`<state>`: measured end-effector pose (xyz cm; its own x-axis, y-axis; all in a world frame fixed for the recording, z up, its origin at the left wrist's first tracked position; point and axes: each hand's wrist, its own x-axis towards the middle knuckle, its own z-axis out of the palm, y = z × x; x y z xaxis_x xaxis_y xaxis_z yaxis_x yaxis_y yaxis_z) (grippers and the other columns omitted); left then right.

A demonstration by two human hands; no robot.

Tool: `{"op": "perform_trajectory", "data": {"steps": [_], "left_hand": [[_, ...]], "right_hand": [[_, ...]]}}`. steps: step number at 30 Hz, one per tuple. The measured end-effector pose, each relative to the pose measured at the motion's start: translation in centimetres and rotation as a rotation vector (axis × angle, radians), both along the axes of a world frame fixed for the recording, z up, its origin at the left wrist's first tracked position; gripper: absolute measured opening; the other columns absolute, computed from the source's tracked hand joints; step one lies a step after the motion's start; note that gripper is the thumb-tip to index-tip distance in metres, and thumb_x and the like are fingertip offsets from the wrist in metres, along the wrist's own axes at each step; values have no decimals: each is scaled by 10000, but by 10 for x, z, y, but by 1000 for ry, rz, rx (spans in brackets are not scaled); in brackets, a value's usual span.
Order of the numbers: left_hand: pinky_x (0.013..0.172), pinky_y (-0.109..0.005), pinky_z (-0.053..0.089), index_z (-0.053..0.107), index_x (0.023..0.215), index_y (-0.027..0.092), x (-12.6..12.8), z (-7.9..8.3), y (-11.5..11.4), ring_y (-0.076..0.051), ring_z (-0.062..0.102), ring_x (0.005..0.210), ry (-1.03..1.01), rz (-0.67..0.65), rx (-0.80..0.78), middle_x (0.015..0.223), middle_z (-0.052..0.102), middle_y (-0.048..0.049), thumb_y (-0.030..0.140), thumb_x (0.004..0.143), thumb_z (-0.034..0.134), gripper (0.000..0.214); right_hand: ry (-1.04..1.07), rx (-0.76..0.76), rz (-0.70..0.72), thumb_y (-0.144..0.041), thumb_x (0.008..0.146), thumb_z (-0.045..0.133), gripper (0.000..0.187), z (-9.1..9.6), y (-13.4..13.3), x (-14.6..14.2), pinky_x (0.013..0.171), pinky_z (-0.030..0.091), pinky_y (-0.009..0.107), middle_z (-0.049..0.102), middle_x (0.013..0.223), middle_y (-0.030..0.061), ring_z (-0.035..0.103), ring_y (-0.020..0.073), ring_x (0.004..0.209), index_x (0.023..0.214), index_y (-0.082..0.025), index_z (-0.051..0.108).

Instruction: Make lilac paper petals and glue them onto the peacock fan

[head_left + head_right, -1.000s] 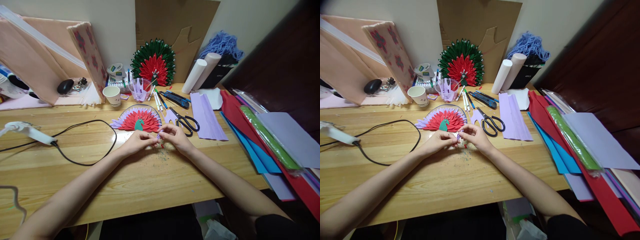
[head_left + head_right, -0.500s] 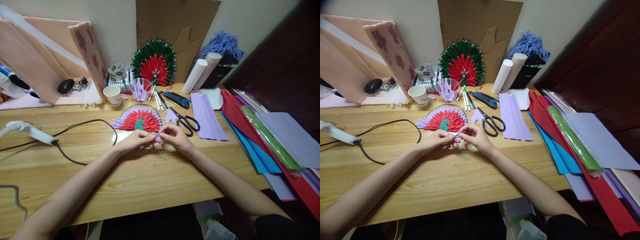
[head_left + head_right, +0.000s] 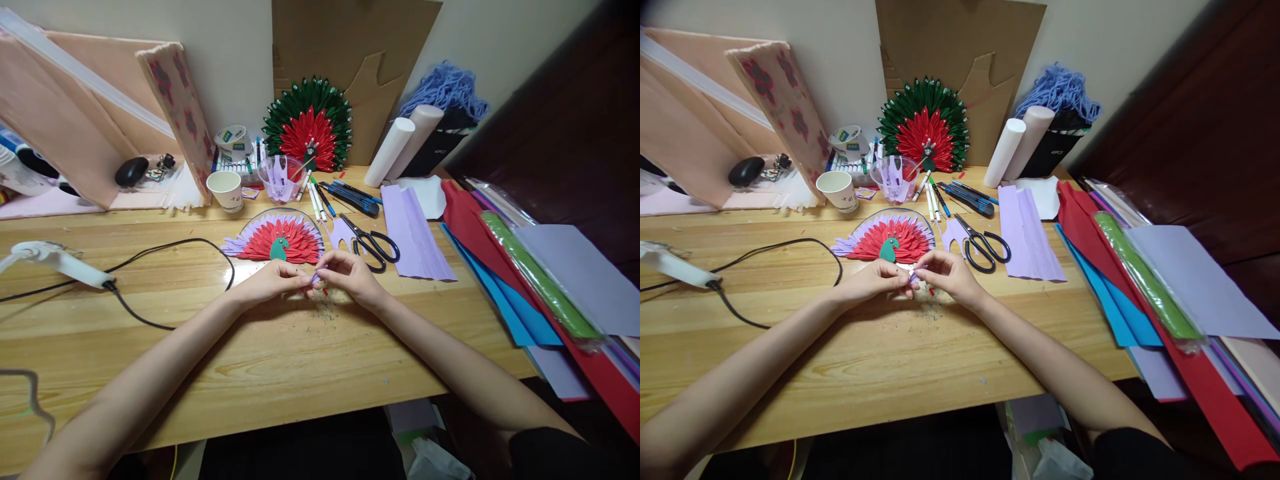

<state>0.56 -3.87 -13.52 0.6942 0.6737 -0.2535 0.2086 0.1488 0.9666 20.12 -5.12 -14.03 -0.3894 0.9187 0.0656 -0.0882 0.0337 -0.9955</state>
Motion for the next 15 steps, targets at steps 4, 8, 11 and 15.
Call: {"op": "perform_trajectory", "data": {"steps": [4, 8, 11, 15], "left_hand": [[476, -196, 284, 707, 761, 140, 1, 1, 1, -68, 422, 511, -11, -2, 17, 669, 633, -29, 446, 745, 590, 327], [485, -196, 301, 697, 733, 131, 1, -1, 1, -75, 439, 526, -32, 8, 10, 649, 622, -26, 429, 732, 610, 310], [486, -196, 302, 687, 711, 132, 2, -1, 0, -70, 432, 517, -41, 14, -5, 636, 612, -16, 426, 732, 610, 304], [490, -196, 308, 683, 695, 129, 3, 1, -1, -71, 436, 523, -32, 15, 6, 641, 606, -14, 426, 723, 619, 305]], "right_hand": [[13, -41, 42, -263, 722, 667, 132, -1, -1, 0, 598, 458, 237, 589, 723, -6, 564, 104, 648, 798, -175, 604], [16, -38, 73, -257, 724, 666, 137, 0, -1, 0, 573, 451, 221, 585, 720, -8, 557, 98, 643, 817, -177, 605], [10, -39, 91, -259, 712, 677, 168, 0, -1, 0, 549, 444, 216, 586, 726, -7, 550, 100, 641, 837, -179, 599], [-26, -37, 94, -281, 705, 683, 191, 2, -2, -1, 526, 432, 220, 568, 715, -10, 526, 98, 611, 840, -176, 598]]}}
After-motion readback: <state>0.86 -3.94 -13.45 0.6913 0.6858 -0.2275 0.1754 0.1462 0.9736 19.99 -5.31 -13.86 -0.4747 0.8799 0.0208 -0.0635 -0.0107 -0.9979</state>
